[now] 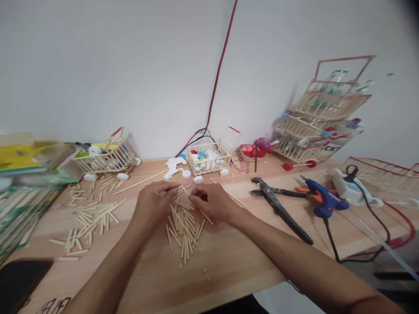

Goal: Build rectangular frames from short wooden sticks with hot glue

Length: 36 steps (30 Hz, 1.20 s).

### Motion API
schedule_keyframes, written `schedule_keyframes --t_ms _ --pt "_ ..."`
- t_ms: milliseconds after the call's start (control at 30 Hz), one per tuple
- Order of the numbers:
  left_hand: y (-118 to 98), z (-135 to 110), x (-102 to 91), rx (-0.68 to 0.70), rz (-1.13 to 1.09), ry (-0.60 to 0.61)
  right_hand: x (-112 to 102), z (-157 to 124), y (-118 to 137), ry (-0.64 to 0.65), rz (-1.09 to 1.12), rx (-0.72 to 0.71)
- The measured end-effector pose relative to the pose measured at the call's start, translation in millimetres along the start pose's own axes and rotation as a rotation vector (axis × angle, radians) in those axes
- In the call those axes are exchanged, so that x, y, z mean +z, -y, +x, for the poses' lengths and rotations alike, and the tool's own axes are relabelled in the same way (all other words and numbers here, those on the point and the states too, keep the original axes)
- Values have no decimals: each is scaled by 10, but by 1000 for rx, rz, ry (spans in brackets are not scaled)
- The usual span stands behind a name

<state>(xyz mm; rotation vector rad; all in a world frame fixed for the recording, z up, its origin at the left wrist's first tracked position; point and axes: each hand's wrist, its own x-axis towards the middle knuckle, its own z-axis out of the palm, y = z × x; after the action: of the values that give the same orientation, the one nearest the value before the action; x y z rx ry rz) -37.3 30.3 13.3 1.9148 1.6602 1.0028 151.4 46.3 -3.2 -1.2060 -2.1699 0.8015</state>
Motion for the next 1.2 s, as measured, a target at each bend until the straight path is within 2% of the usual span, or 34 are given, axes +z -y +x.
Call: schedule_keyframes --t_ms 833,1200 --pt "47 -12 47 59 2 -37 4 2 -24 17 -9 -87" --pt "81 -12 64 82 18 -48 9 -8 -11 19 -15 -81"
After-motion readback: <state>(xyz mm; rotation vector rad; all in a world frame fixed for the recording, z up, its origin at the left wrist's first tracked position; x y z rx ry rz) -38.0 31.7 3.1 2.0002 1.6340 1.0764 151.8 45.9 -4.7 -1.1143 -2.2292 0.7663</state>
